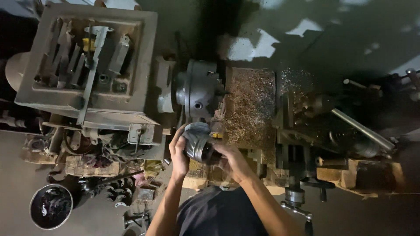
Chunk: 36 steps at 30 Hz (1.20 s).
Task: Assembling motorcycle clutch components and navigating a workshop environment
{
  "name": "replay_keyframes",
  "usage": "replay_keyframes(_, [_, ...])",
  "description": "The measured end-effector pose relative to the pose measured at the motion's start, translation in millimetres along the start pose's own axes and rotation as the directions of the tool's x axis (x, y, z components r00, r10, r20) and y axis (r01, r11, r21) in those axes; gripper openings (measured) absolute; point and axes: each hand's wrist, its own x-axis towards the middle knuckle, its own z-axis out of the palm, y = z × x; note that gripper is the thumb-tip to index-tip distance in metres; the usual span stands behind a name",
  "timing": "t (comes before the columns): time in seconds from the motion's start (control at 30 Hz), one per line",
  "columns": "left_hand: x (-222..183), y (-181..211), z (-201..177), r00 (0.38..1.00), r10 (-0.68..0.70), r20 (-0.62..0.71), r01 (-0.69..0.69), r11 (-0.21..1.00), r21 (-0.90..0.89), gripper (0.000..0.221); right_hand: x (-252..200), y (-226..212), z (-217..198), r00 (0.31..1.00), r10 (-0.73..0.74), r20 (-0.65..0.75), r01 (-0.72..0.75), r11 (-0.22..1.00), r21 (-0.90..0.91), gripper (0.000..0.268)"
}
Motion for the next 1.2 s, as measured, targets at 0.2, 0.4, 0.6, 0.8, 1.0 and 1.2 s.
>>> replay_keyframes(0.2, [0.5,9.7,5.6,0.999,-0.050,-0.003,0.049,0.996,-0.080,0.056,3.7,2.1,-3.1,0.997,0.050,-0.052,-0.044,0.993,0.112,0.043])
replay_keyframes(0.4, [-3.5,22.9,13.6,0.967,-0.251,-0.049,0.210,0.888,-0.410,0.050,25.5,34.6,-41.5,0.996,-0.064,-0.064,0.059,0.995,-0.082,0.039])
replay_keyframes(0.6, [-10.4,9.0,4.5,0.604,-0.729,0.322,0.682,0.264,-0.682,0.060,77.6,51.8,-112.8,0.839,-0.486,0.245,0.542,0.704,-0.459,0.028])
replay_keyframes(0.8, [-36.5,-5.7,0.0,0.474,-0.657,0.586,0.790,0.024,-0.612,0.051,51.2,3.5,-82.8,0.706,-0.245,0.665,0.610,0.687,-0.395,0.078])
replay_keyframes(1.0, [-42.8,13.3,6.8,0.583,-0.357,0.730,0.811,0.201,-0.550,0.064,59.2,-16.3,-111.9,0.760,-0.228,0.609,0.581,0.659,-0.478,0.073])
replay_keyframes(1.2, [-51.1,-3.5,6.8,0.903,-0.375,0.211,0.418,0.881,-0.223,0.068,23.4,-34.0,-78.2,0.560,-0.220,0.799,0.828,0.123,-0.547,0.091])
